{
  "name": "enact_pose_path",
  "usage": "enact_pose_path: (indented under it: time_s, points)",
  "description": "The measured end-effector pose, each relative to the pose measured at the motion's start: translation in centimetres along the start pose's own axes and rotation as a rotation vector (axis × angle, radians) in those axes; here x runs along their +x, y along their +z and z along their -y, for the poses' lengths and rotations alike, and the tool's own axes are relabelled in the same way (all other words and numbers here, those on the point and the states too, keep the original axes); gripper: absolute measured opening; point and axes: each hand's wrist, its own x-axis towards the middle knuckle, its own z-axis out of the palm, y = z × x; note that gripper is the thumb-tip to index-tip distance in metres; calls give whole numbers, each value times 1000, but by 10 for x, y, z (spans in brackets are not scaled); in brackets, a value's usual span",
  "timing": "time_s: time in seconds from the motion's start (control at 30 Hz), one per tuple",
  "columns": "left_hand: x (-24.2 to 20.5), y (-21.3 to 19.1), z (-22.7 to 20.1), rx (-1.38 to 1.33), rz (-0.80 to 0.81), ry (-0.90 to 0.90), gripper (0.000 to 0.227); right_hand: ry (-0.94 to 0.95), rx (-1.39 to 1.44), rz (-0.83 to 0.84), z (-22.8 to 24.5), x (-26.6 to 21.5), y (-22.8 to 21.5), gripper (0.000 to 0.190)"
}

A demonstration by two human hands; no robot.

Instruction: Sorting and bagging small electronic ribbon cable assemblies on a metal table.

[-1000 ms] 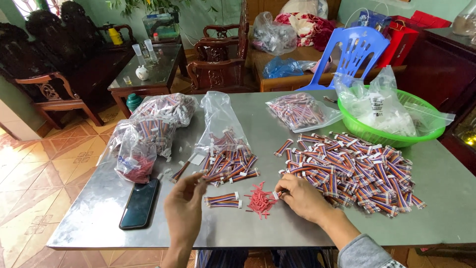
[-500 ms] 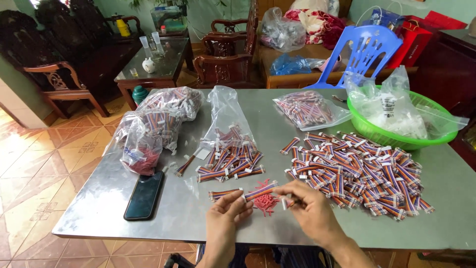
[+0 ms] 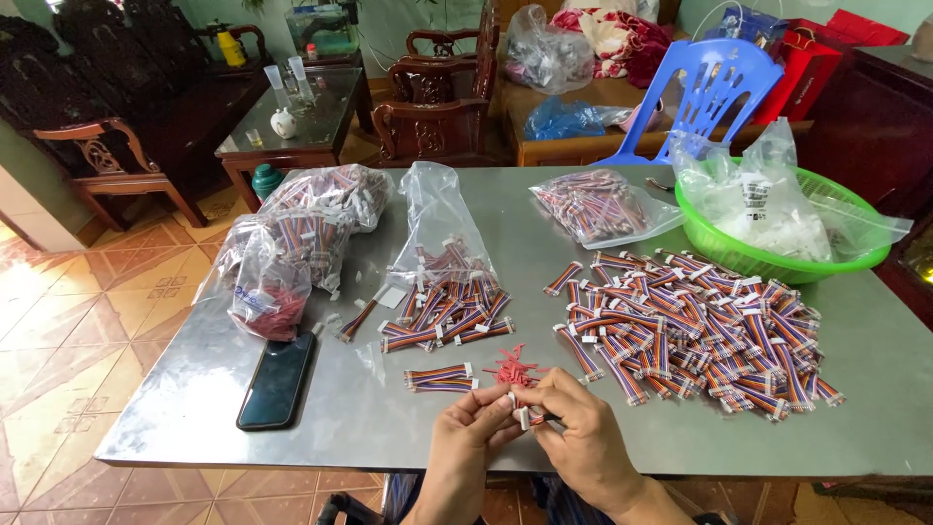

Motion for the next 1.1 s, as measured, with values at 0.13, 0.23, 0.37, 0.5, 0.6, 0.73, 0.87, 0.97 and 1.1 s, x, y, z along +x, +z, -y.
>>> enact_pose_path:
  time_s: [0.13,0.23,0.37,0.5,0.6,0.73,0.87,0.97,1.1]
  points:
    - [3,-8,1,-27,111,-22,23,-34,95,65,2,2,-3,54]
    - [6,-4,3,-65,21,43,24,356,123,255,27,15,-23,36]
    - [8,-6,9,5,10,69,26,221,27,242,-2,7,-13,29]
    - [9,-7,14,13,3,43,21,308,-216,300,-14,0,-1,25]
    - [4,-2,8,47,1,36,22,299,-254,286,-21,-3,8,26]
    - [11,-4,13,174,-9,49,17,291,-272,253,-23,-5,17,25]
    - [11,-6,10,185,-10,61,19,273,-283,240,-13,-1,13,23]
    - [11,-9,5,54,-41,81,17,172,-223,233,-1,11,-4,23]
    - [8,-10,-20,562,42,278,17,174,-278,413,-17,24,-26,18]
